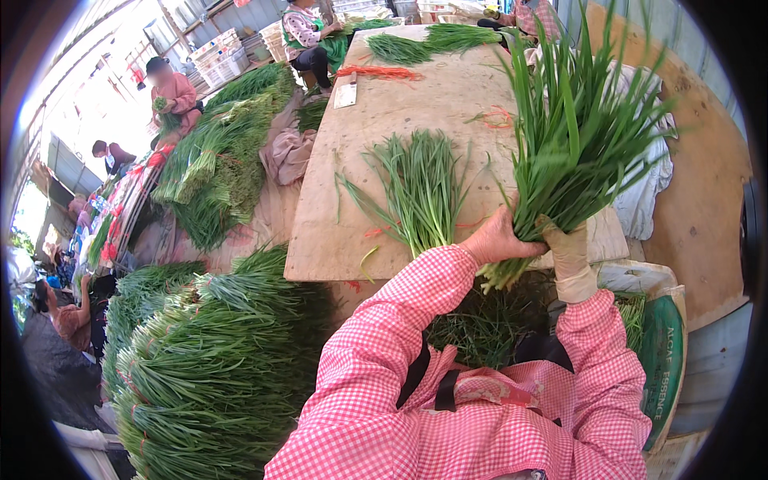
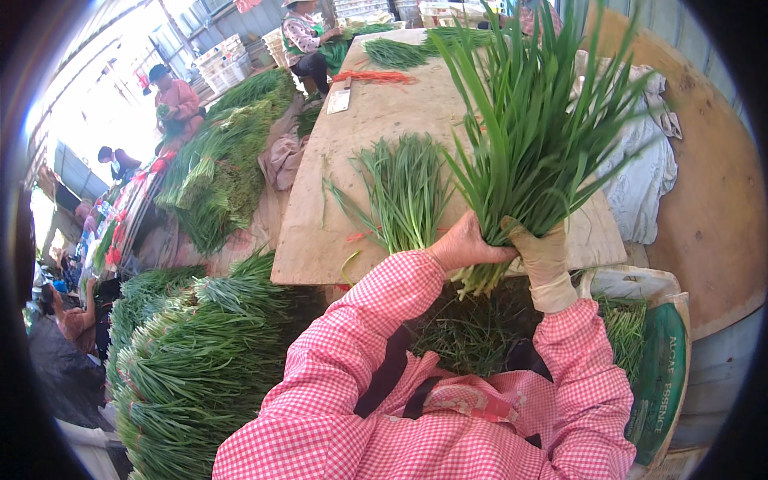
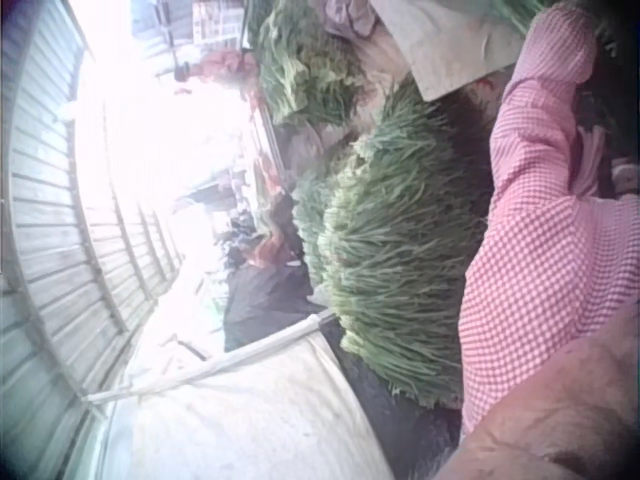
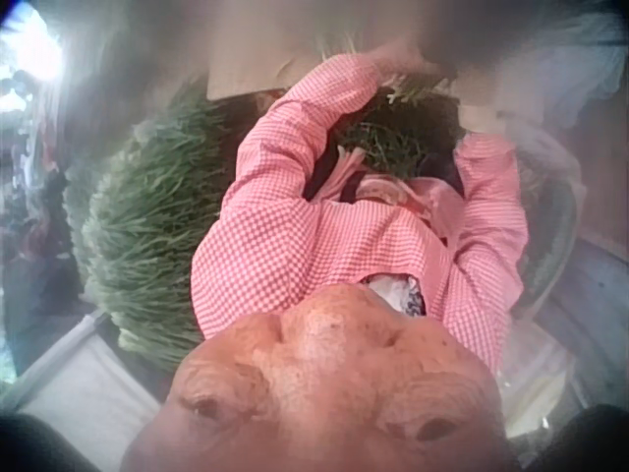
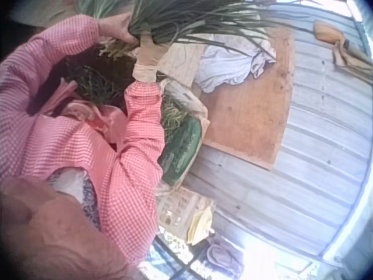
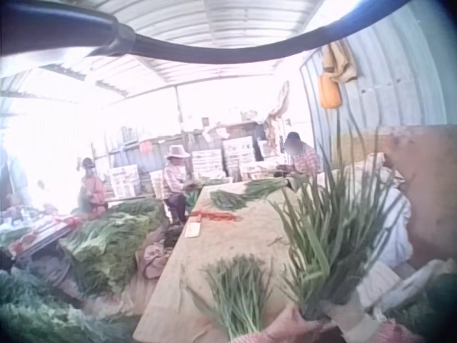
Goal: The person gathers green vegetables into bundles by hand, secures them with ties, and places the completed bundles into a plastic crate.
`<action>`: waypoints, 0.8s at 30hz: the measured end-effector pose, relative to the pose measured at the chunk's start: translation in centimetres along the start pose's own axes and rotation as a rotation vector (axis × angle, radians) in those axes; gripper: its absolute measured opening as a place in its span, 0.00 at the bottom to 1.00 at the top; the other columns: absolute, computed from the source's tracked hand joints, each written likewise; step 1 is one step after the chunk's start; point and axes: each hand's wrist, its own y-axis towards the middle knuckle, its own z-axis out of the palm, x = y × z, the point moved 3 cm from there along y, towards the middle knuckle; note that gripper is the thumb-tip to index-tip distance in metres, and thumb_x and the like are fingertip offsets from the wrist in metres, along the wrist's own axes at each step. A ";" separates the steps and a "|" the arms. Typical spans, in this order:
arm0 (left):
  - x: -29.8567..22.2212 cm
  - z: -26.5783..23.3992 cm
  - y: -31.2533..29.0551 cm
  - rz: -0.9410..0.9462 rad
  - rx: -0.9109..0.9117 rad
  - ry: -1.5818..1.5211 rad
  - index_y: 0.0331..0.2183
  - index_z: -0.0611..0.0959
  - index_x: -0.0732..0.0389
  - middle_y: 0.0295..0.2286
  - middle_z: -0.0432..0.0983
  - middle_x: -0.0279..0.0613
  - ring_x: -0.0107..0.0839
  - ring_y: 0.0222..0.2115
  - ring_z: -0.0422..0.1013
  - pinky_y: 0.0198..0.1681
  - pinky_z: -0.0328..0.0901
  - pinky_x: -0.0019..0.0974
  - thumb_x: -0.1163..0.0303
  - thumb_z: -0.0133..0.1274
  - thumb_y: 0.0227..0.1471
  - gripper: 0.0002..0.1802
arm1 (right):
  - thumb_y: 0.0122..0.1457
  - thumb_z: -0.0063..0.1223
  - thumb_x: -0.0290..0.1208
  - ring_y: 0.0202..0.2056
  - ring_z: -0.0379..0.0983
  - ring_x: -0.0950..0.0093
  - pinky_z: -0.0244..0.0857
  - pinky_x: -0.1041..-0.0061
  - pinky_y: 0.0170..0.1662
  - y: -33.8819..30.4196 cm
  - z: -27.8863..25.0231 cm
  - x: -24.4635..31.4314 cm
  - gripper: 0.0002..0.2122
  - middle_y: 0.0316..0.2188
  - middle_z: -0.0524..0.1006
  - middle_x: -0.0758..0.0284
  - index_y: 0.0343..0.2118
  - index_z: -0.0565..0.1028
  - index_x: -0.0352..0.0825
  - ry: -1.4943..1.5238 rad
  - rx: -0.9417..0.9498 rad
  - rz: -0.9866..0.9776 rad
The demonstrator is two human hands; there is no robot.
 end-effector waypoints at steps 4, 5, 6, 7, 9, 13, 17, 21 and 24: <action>4.8 -0.7 1.4 -0.209 -0.013 0.093 0.43 0.70 0.68 0.41 0.71 0.40 0.26 0.43 0.64 0.49 0.58 0.30 0.75 0.61 0.33 0.31 | 0.46 0.60 0.26 0.40 0.70 0.78 0.64 0.75 0.44 0.9 -1.8 -4.7 0.18 0.38 0.74 0.70 0.42 0.71 0.33 -0.626 0.059 -0.363; 5.8 -0.7 1.6 -0.150 -0.040 0.067 0.43 0.71 0.67 0.40 0.71 0.40 0.26 0.42 0.65 0.48 0.58 0.29 0.75 0.60 0.34 0.29 | 0.47 0.60 0.29 0.39 0.70 0.78 0.64 0.77 0.43 1.1 -2.8 -5.6 0.18 0.37 0.74 0.69 0.42 0.71 0.33 -0.539 0.088 -0.273; 5.3 -0.9 1.6 -0.103 -0.076 0.053 0.42 0.71 0.67 0.39 0.72 0.39 0.25 0.41 0.65 0.48 0.59 0.29 0.75 0.60 0.35 0.28 | 0.47 0.60 0.31 0.38 0.69 0.79 0.64 0.78 0.42 1.4 -1.9 -5.1 0.18 0.37 0.74 0.69 0.41 0.70 0.32 -0.436 0.116 -0.175; 4.4 -0.6 1.7 -0.046 -0.103 0.027 0.42 0.71 0.67 0.38 0.72 0.39 0.25 0.40 0.65 0.47 0.59 0.29 0.75 0.59 0.36 0.27 | 0.47 0.60 0.31 0.37 0.70 0.79 0.64 0.78 0.42 1.6 -1.3 -3.7 0.18 0.37 0.74 0.69 0.41 0.70 0.32 -0.302 0.134 -0.072; 3.4 -0.2 1.7 -0.066 -0.039 -0.010 0.43 0.71 0.66 0.38 0.72 0.38 0.25 0.40 0.65 0.47 0.60 0.29 0.73 0.59 0.37 0.27 | 0.46 0.60 0.31 0.36 0.70 0.79 0.64 0.78 0.40 1.8 -0.6 -2.1 0.18 0.36 0.74 0.69 0.41 0.70 0.32 -0.034 0.162 0.126; 2.3 -0.5 -0.9 -0.150 -0.024 -0.102 0.45 0.69 0.64 0.39 0.70 0.38 0.27 0.41 0.65 0.47 0.60 0.32 0.70 0.59 0.39 0.29 | 0.49 0.57 0.33 0.37 0.68 0.80 0.62 0.81 0.42 0.9 1.4 0.3 0.19 0.37 0.73 0.70 0.44 0.69 0.31 -0.021 0.153 0.323; 3.9 0.8 -4.7 -0.282 -0.139 -0.435 0.47 0.66 0.63 0.40 0.68 0.39 0.29 0.40 0.65 0.46 0.61 0.32 0.67 0.57 0.40 0.31 | 0.47 0.60 0.34 0.36 0.69 0.77 0.64 0.79 0.40 -2.2 3.1 -0.8 0.24 0.37 0.73 0.67 0.46 0.66 0.31 0.132 0.108 0.393; 4.7 2.1 -8.5 -0.509 -0.165 -0.923 0.48 0.66 0.62 0.40 0.70 0.44 0.36 0.39 0.69 0.45 0.65 0.38 0.62 0.55 0.43 0.30 | 0.48 0.60 0.38 0.37 0.68 0.76 0.63 0.77 0.40 -4.3 3.7 -3.5 0.25 0.37 0.73 0.65 0.46 0.66 0.31 -0.071 0.107 0.415; 6.7 2.5 -9.8 -0.607 -0.158 -1.045 0.48 0.66 0.62 0.43 0.69 0.47 0.39 0.41 0.69 0.46 0.65 0.42 0.59 0.54 0.44 0.31 | 0.50 0.51 0.51 0.37 0.70 0.62 0.63 0.68 0.40 -4.5 2.7 -5.3 0.28 0.37 0.73 0.59 0.44 0.68 0.29 -0.550 0.251 0.256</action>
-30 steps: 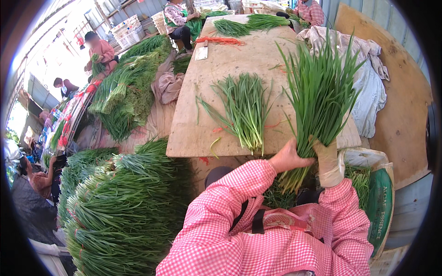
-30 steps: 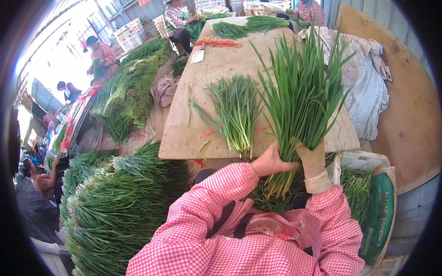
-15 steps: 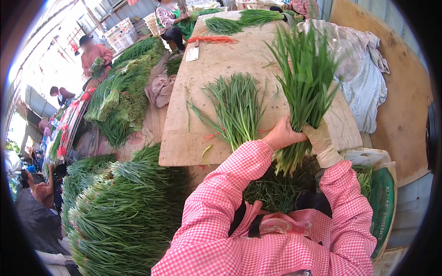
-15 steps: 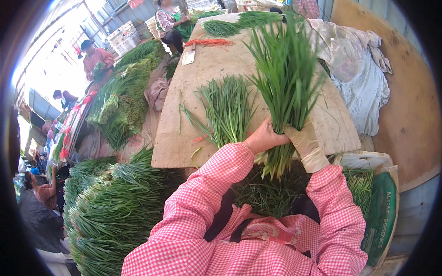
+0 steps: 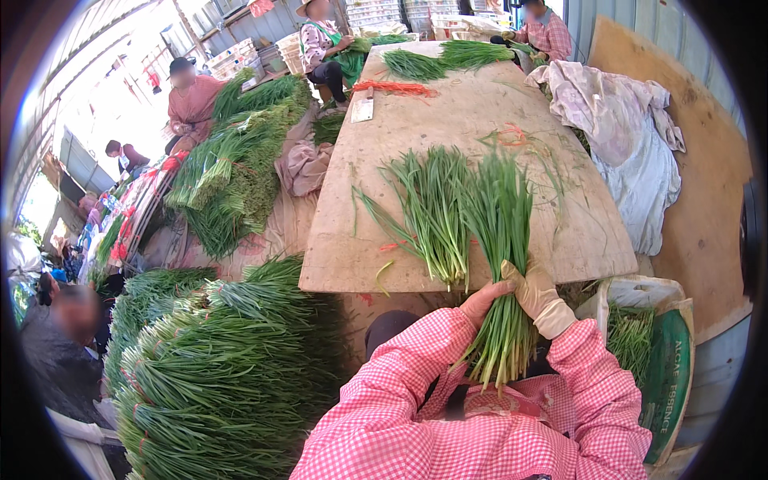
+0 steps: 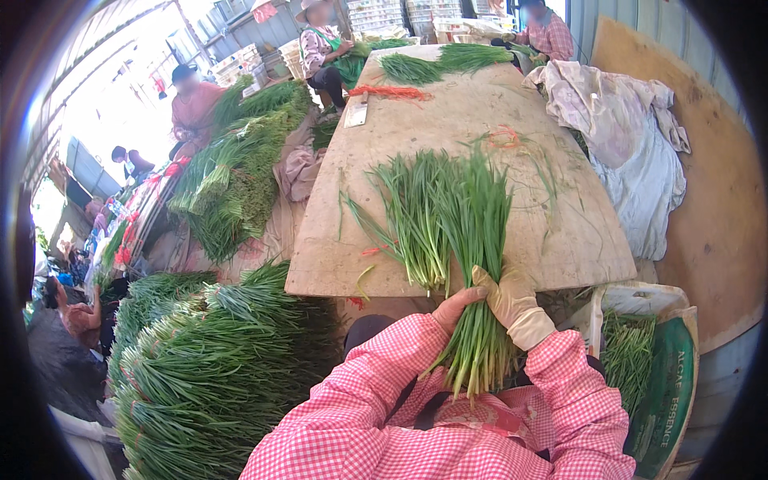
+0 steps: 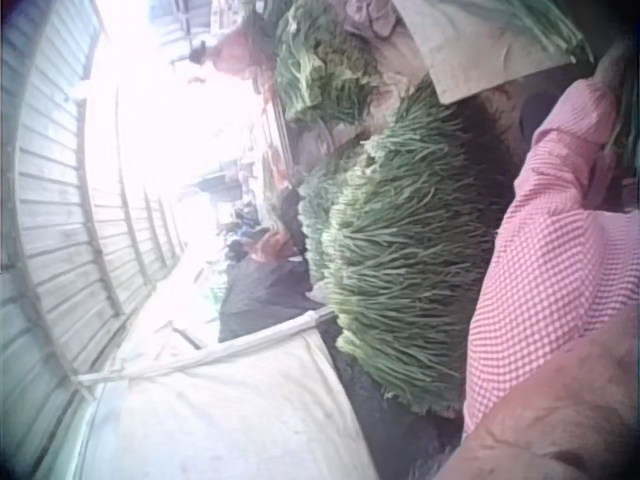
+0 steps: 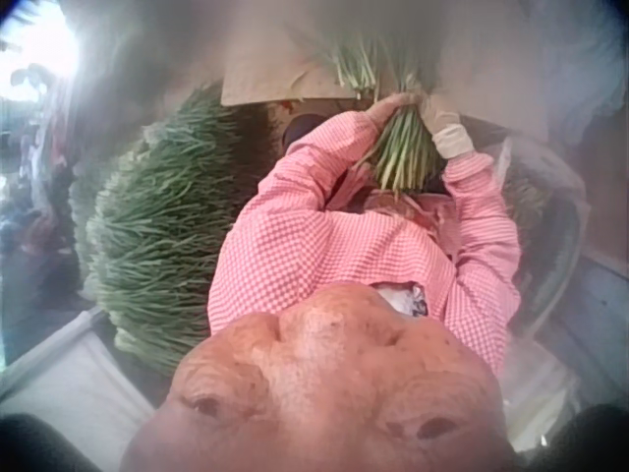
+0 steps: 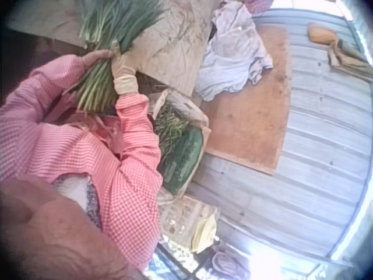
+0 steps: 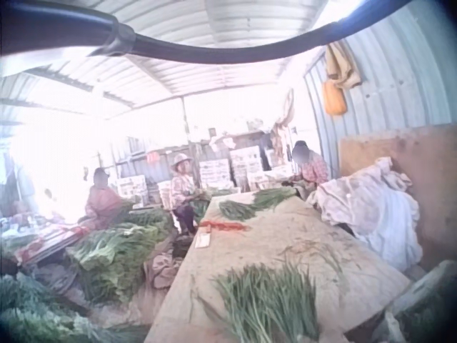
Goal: The person gathers green vegetables into bundles by hand, secures them with ties, and places the completed bundles into a plastic crate.
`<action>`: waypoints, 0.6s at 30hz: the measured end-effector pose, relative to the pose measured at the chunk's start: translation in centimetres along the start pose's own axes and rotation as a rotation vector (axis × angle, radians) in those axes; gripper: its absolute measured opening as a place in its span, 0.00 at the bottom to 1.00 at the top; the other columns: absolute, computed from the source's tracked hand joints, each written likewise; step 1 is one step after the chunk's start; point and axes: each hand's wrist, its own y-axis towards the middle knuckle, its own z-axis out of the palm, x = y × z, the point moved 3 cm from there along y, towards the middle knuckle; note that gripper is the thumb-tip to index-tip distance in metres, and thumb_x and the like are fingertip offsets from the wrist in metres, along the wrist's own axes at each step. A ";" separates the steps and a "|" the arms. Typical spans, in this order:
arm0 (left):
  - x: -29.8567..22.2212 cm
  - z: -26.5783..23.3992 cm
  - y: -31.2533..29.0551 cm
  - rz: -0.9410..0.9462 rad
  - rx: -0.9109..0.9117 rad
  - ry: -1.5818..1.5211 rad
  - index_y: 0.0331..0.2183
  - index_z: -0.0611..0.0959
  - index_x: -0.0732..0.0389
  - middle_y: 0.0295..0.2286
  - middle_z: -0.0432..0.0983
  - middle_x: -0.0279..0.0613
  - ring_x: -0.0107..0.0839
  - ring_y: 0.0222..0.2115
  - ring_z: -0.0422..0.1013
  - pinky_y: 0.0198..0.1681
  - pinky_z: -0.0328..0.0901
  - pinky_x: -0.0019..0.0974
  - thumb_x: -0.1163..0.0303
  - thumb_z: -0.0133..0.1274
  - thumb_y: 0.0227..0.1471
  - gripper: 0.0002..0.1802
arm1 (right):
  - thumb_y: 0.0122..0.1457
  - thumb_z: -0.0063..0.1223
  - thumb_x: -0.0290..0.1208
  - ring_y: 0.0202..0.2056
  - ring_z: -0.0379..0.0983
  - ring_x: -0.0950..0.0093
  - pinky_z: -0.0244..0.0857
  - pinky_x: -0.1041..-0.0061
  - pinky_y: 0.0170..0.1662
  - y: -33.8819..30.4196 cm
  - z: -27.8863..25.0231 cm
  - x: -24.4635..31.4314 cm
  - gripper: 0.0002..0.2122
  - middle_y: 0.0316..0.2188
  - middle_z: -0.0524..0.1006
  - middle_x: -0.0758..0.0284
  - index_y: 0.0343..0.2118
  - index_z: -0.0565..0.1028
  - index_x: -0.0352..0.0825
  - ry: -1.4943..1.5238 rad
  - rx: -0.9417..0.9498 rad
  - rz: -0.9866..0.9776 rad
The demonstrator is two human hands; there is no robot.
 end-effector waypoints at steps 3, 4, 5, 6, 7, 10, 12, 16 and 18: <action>0.6 -1.0 -0.2 -0.019 0.022 -0.061 0.48 0.67 0.61 0.44 0.69 0.47 0.39 0.42 0.68 0.47 0.64 0.43 0.60 0.54 0.45 0.29 | 0.50 0.39 0.61 0.46 0.64 0.56 0.57 0.63 0.47 -0.5 -0.3 3.7 0.35 0.45 0.69 0.55 0.44 0.69 0.28 -0.519 0.093 0.027; 0.7 -0.9 -0.1 -0.018 0.040 -0.055 0.48 0.67 0.61 0.44 0.69 0.47 0.39 0.42 0.68 0.48 0.64 0.43 0.60 0.54 0.45 0.29 | 0.50 0.38 0.62 0.48 0.62 0.57 0.55 0.64 0.49 -0.6 -0.6 3.8 0.36 0.47 0.67 0.55 0.44 0.69 0.28 -0.722 0.070 0.004; 0.8 -0.8 0.0 -0.016 0.056 -0.048 0.48 0.67 0.61 0.44 0.69 0.47 0.39 0.43 0.68 0.48 0.64 0.43 0.61 0.54 0.45 0.29 | 0.50 0.37 0.63 0.51 0.60 0.59 0.53 0.64 0.51 -0.6 -0.7 4.0 0.37 0.49 0.66 0.55 0.45 0.69 0.27 -0.925 0.047 -0.019; 0.8 -0.5 -0.3 -0.019 0.072 -0.045 0.48 0.67 0.61 0.43 0.69 0.46 0.39 0.43 0.68 0.48 0.64 0.42 0.61 0.54 0.45 0.29 | 0.49 0.35 0.64 0.52 0.58 0.59 0.51 0.64 0.52 -0.7 -0.8 4.5 0.38 0.50 0.64 0.55 0.45 0.69 0.27 -0.956 0.069 -0.012; 0.6 -0.1 -0.5 -0.021 0.086 -0.042 0.48 0.67 0.61 0.43 0.69 0.46 0.38 0.42 0.68 0.47 0.64 0.42 0.62 0.54 0.45 0.29 | 0.49 0.34 0.65 0.54 0.55 0.60 0.49 0.64 0.53 -0.9 -1.0 5.4 0.39 0.52 0.63 0.56 0.45 0.68 0.27 -0.985 0.092 -0.005; 0.0 1.2 -1.1 0.007 0.079 0.028 0.48 0.67 0.60 0.41 0.70 0.45 0.37 0.41 0.68 0.47 0.64 0.42 0.63 0.55 0.44 0.29 | 0.49 0.33 0.66 0.54 0.55 0.60 0.47 0.65 0.55 -0.7 -1.1 5.5 0.39 0.51 0.64 0.55 0.46 0.68 0.27 -1.022 0.139 0.053; -0.1 1.4 -1.0 0.051 0.067 0.058 0.45 0.68 0.60 0.38 0.71 0.43 0.36 0.39 0.69 0.43 0.66 0.40 0.64 0.56 0.42 0.27 | 0.49 0.30 0.67 0.49 0.62 0.61 0.53 0.67 0.52 -0.3 -1.1 4.4 0.41 0.45 0.69 0.55 0.46 0.67 0.27 -0.928 0.207 0.053; -0.2 1.7 -1.0 0.100 0.096 0.100 0.40 0.70 0.61 0.30 0.70 0.41 0.31 0.30 0.69 0.34 0.67 0.34 0.67 0.55 0.40 0.22 | 0.50 0.42 0.61 0.38 0.69 0.69 0.62 0.74 0.43 -0.5 -1.6 0.8 0.36 0.37 0.72 0.60 0.45 0.66 0.25 0.266 0.148 0.055; -1.4 3.8 -1.9 0.181 0.091 0.085 0.42 0.69 0.61 0.28 0.70 0.41 0.32 0.28 0.69 0.32 0.67 0.35 0.68 0.54 0.40 0.24 | 0.51 0.46 0.56 0.38 0.69 0.69 0.62 0.74 0.43 -0.5 -1.8 -3.0 0.34 0.35 0.72 0.62 0.47 0.63 0.25 0.387 0.246 0.099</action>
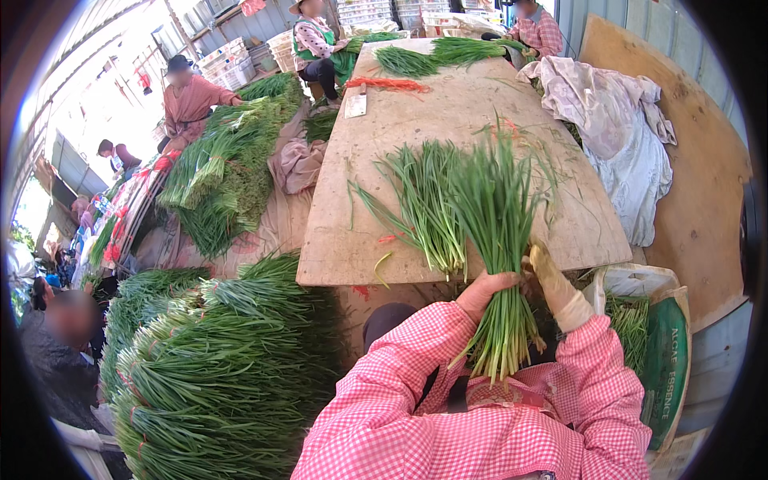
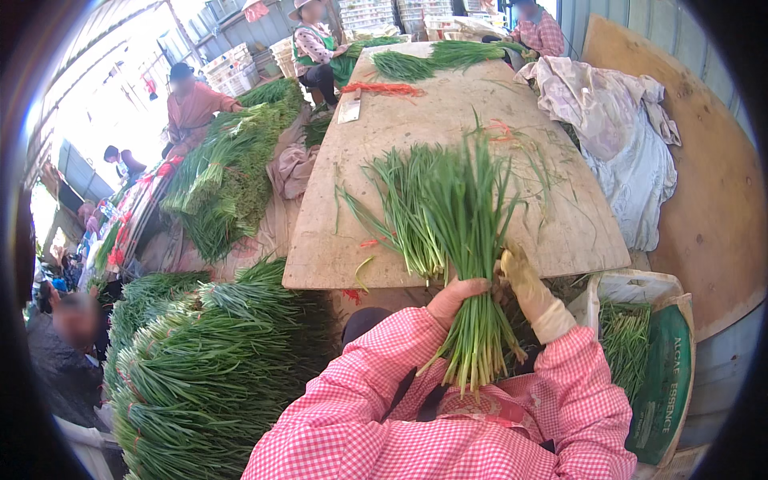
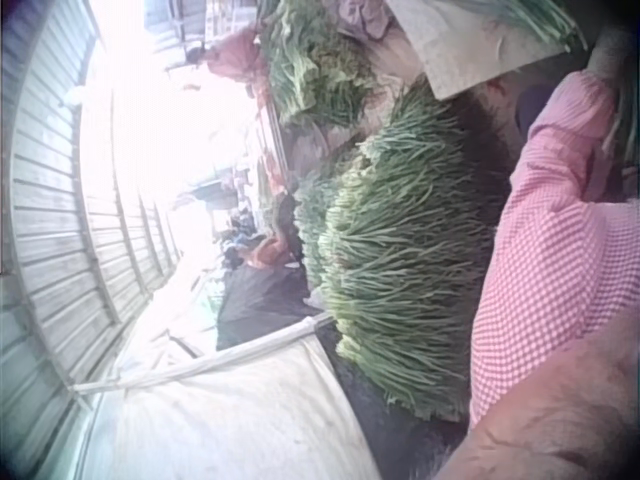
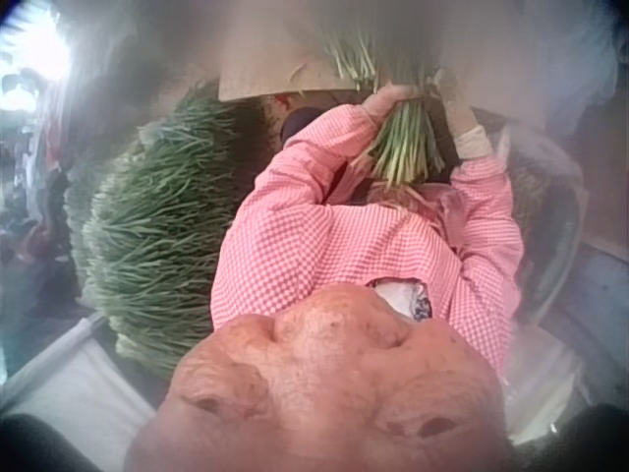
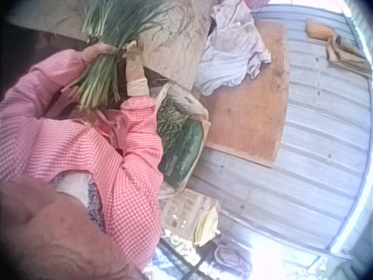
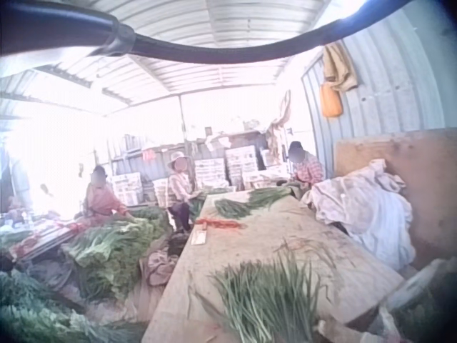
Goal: The person gathers green vegetables into bundles by hand, secures them with ties, and places the completed bundles into a plastic crate.
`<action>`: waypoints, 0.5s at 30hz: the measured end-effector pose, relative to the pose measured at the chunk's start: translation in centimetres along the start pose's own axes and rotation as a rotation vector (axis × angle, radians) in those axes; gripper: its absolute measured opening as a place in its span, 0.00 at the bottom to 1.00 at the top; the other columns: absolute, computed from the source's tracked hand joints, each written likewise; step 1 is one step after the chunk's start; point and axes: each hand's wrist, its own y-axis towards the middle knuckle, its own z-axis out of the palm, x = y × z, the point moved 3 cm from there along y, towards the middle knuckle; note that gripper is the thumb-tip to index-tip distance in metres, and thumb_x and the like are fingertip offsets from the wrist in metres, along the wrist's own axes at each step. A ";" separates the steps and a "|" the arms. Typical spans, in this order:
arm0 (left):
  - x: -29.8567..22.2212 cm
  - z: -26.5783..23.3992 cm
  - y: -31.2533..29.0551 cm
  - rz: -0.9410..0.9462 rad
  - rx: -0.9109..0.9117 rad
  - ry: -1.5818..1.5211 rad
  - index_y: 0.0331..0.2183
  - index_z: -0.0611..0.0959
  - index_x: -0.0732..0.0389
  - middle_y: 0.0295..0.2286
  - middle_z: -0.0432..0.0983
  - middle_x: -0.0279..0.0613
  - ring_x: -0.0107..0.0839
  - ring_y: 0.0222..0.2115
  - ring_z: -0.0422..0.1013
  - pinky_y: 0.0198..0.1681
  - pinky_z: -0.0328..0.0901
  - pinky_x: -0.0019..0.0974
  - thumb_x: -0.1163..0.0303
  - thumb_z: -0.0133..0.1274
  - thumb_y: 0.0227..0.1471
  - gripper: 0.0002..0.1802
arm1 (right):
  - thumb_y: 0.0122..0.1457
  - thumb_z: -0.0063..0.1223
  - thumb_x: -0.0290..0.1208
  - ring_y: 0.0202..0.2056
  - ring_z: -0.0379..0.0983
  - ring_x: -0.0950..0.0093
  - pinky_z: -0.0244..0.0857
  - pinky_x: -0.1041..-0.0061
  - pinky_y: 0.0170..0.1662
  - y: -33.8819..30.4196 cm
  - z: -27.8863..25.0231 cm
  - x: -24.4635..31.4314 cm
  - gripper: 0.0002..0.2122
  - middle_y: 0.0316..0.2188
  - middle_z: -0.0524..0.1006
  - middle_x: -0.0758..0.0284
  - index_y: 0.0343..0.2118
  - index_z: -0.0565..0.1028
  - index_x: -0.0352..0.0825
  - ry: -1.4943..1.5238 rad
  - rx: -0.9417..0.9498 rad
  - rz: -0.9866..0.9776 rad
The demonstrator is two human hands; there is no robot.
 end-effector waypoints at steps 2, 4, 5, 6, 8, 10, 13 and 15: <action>-1.4 -1.5 -0.4 0.093 -0.089 -0.006 0.47 0.65 0.61 0.25 0.69 0.41 0.34 0.26 0.69 0.31 0.67 0.36 0.71 0.52 0.40 0.29 | 0.48 0.54 0.50 0.45 0.61 0.72 0.55 0.74 0.50 -3.2 3.4 2.2 0.34 0.42 0.67 0.64 0.52 0.57 0.30 0.058 0.078 -0.003; -2.6 -2.2 -0.2 0.223 -0.115 -0.047 0.50 0.62 0.60 0.24 0.68 0.39 0.34 0.26 0.69 0.32 0.67 0.37 0.73 0.51 0.40 0.32 | 0.45 0.61 0.43 0.53 0.53 0.74 0.47 0.73 0.56 -6.7 5.6 3.1 0.39 0.49 0.61 0.67 0.57 0.51 0.35 0.034 0.191 0.023; -3.4 -2.8 -0.3 0.263 -0.120 -0.053 0.50 0.63 0.60 0.23 0.68 0.40 0.33 0.26 0.69 0.32 0.67 0.38 0.73 0.50 0.40 0.31 | 0.45 0.60 0.47 0.47 0.59 0.76 0.56 0.76 0.49 -7.3 6.1 1.9 0.40 0.45 0.65 0.68 0.57 0.51 0.35 -0.004 0.300 0.033; -3.9 -3.1 -0.2 0.295 -0.119 -0.068 0.50 0.62 0.60 0.23 0.68 0.40 0.33 0.27 0.68 0.34 0.67 0.39 0.73 0.50 0.40 0.32 | 0.48 0.58 0.47 0.34 0.66 0.80 0.62 0.83 0.35 -8.7 5.9 0.7 0.34 0.36 0.69 0.71 0.53 0.57 0.36 0.104 0.281 0.259; -4.9 -3.0 -0.3 0.350 -0.127 -0.005 0.46 0.65 0.63 0.23 0.69 0.42 0.35 0.27 0.69 0.35 0.66 0.39 0.70 0.49 0.41 0.27 | 0.56 0.49 0.41 0.17 0.60 0.85 0.54 0.87 0.19 -10.4 5.6 -0.7 0.15 0.22 0.71 0.73 0.40 0.68 0.35 0.176 0.194 0.421; -5.7 -4.6 -0.3 0.357 -0.168 0.157 0.34 0.73 0.68 0.24 0.70 0.46 0.38 0.27 0.69 0.36 0.66 0.39 0.62 0.47 0.41 0.20 | 0.59 0.42 0.37 0.14 0.57 0.85 0.51 0.86 0.17 -11.4 4.9 -1.5 0.10 0.18 0.70 0.73 0.32 0.70 0.35 0.157 0.108 0.436; -6.5 -5.3 -0.6 0.471 -0.254 0.053 0.25 0.75 0.67 0.26 0.71 0.47 0.40 0.28 0.69 0.34 0.66 0.39 0.59 0.46 0.43 0.18 | 0.62 0.32 0.42 0.12 0.52 0.86 0.46 0.85 0.15 -11.7 3.2 -2.2 0.18 0.12 0.64 0.74 0.23 0.70 0.36 0.071 0.053 0.262; -7.4 -4.3 -1.6 0.488 -0.298 -0.016 0.22 0.74 0.65 0.24 0.70 0.44 0.37 0.29 0.68 0.37 0.65 0.39 0.59 0.47 0.43 0.17 | 0.62 0.33 0.41 0.11 0.52 0.85 0.45 0.85 0.15 -11.8 2.7 -2.3 0.17 0.11 0.61 0.75 0.25 0.71 0.35 0.105 -0.110 0.274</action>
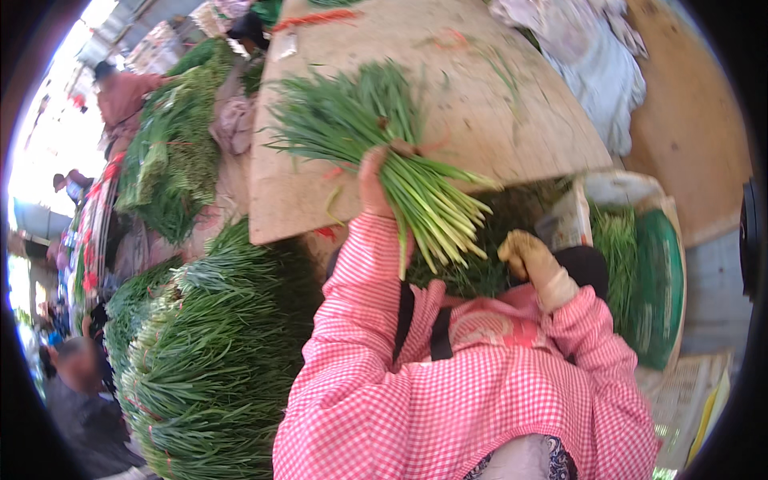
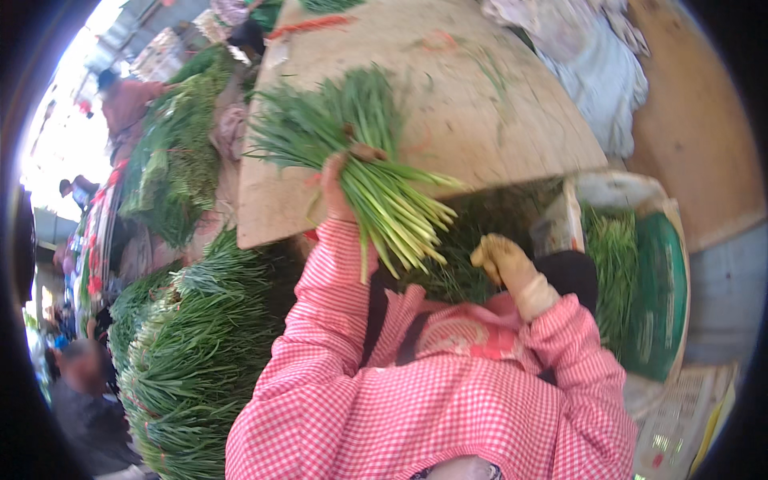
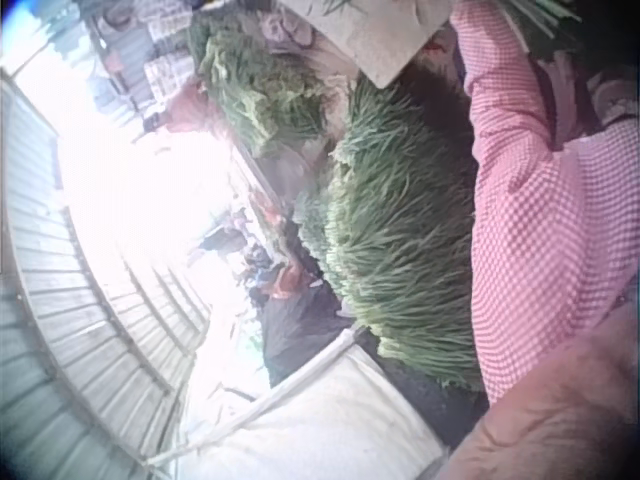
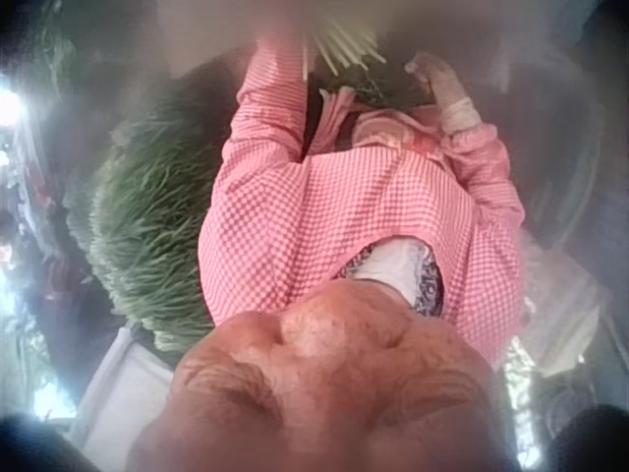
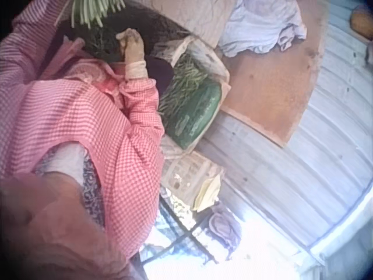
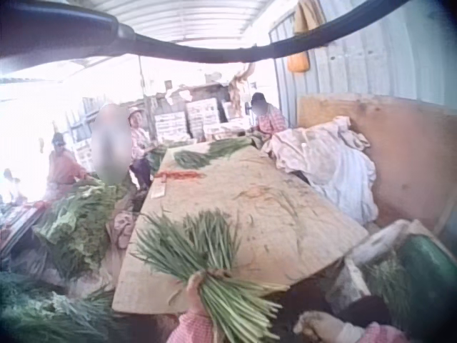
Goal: The person gathers green vegetables into bundles by hand, secures them with ties, and places the completed bundles into a plastic crate.
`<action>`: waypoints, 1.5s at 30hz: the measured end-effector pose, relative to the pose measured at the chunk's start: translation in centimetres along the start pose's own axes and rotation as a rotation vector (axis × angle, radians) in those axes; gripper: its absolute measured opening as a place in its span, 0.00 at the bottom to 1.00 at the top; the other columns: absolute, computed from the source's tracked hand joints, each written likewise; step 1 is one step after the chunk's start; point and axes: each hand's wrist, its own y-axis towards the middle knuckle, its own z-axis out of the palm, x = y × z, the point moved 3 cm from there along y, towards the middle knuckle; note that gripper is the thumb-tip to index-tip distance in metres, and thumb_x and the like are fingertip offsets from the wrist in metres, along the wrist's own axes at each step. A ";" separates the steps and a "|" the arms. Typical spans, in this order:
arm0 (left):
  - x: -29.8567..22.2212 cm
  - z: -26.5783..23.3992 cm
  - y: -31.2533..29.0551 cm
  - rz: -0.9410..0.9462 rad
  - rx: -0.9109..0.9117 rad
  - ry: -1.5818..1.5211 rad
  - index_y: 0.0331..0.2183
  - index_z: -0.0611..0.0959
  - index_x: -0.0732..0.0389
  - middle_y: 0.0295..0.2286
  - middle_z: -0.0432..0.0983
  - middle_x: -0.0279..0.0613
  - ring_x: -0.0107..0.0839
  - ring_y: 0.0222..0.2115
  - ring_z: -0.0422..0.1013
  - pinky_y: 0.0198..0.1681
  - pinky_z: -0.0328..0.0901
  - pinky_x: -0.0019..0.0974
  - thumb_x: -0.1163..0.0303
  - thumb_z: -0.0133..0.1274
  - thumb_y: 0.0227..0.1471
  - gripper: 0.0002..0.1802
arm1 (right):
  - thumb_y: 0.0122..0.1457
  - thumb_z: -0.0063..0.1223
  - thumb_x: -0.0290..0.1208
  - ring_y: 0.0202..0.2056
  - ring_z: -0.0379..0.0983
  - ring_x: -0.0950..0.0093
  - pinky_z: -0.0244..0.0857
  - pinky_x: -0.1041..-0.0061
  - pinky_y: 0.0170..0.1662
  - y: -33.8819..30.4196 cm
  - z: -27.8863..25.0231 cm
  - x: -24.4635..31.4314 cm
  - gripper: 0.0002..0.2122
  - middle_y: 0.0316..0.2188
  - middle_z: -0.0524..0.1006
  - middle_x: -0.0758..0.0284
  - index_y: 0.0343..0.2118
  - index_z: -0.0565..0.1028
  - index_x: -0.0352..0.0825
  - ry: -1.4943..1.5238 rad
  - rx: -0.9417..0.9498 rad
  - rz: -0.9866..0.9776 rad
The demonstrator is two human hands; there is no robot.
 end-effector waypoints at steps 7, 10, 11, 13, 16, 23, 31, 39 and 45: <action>1.4 -0.6 0.3 0.070 0.067 -0.126 0.37 0.69 0.61 0.25 0.66 0.34 0.27 0.29 0.67 0.46 0.61 0.39 0.67 0.50 0.45 0.15 | 0.54 0.48 0.48 0.27 0.67 0.82 0.62 0.84 0.29 0.5 4.6 2.9 0.20 0.31 0.71 0.71 0.43 0.66 0.38 0.313 0.231 0.192; 1.3 -1.1 -0.3 0.054 0.096 -0.161 0.37 0.69 0.60 0.25 0.65 0.34 0.27 0.30 0.66 0.47 0.60 0.38 0.67 0.49 0.46 0.15 | 0.58 0.46 0.41 0.18 0.61 0.83 0.55 0.86 0.20 1.6 5.6 2.3 0.13 0.20 0.68 0.73 0.36 0.68 0.35 0.230 0.407 -0.027; 1.3 -1.8 -0.4 0.038 0.101 -0.192 0.38 0.69 0.60 0.25 0.65 0.34 0.26 0.31 0.66 0.48 0.60 0.38 0.67 0.49 0.46 0.15 | 0.58 0.46 0.37 0.14 0.56 0.84 0.49 0.86 0.17 1.1 5.3 1.9 0.10 0.14 0.64 0.74 0.33 0.69 0.34 0.255 0.268 0.062; 1.0 -2.2 -0.6 0.058 0.111 -0.235 0.42 0.68 0.60 0.25 0.64 0.33 0.26 0.32 0.65 0.49 0.59 0.37 0.67 0.48 0.47 0.18 | 0.58 0.46 0.37 0.15 0.56 0.85 0.50 0.87 0.18 0.6 4.1 2.1 0.10 0.15 0.65 0.74 0.32 0.69 0.34 0.091 0.208 0.082; 0.6 -2.0 -0.8 0.093 0.174 -0.188 0.44 0.68 0.59 0.26 0.64 0.33 0.26 0.31 0.65 0.49 0.58 0.37 0.68 0.48 0.47 0.20 | 0.57 0.47 0.33 0.18 0.58 0.86 0.54 0.86 0.20 0.0 1.9 1.8 0.07 0.17 0.66 0.74 0.30 0.70 0.34 -0.066 0.003 -0.083; 2.5 -1.8 -0.8 -0.040 0.242 -0.152 0.33 0.69 0.59 0.26 0.63 0.32 0.25 0.31 0.65 0.49 0.59 0.36 0.66 0.49 0.46 0.11 | 0.48 0.57 0.33 0.25 0.70 0.67 0.63 0.71 0.28 1.5 3.2 7.6 0.11 0.24 0.73 0.64 0.33 0.72 0.36 -0.979 -0.413 -0.770; 2.6 -2.1 -0.9 -0.093 0.101 -0.294 0.31 0.69 0.58 0.25 0.63 0.32 0.26 0.29 0.64 0.46 0.60 0.34 0.65 0.51 0.43 0.13 | 0.54 0.49 0.28 0.27 0.69 0.78 0.62 0.79 0.32 4.2 1.6 3.8 0.05 0.22 0.73 0.67 0.26 0.71 0.32 -0.486 -0.244 -0.674; 3.0 -0.6 -1.0 -0.053 0.182 -0.078 0.47 0.65 0.58 0.22 0.66 0.37 0.31 0.25 0.65 0.39 0.63 0.40 0.71 0.52 0.37 0.31 | 0.52 0.50 0.26 0.32 0.65 0.77 0.61 0.79 0.38 2.9 -3.2 0.4 0.13 0.31 0.70 0.67 0.42 0.68 0.37 -0.450 -0.245 -0.366; 4.1 -0.6 -1.0 -0.104 0.264 0.030 0.50 0.62 0.56 0.21 0.64 0.34 0.29 0.25 0.64 0.40 0.60 0.39 0.69 0.53 0.38 0.33 | 0.55 0.48 0.35 0.33 0.70 0.70 0.63 0.73 0.38 2.4 1.4 -1.2 0.12 0.30 0.74 0.61 0.40 0.70 0.37 -0.696 0.162 -0.061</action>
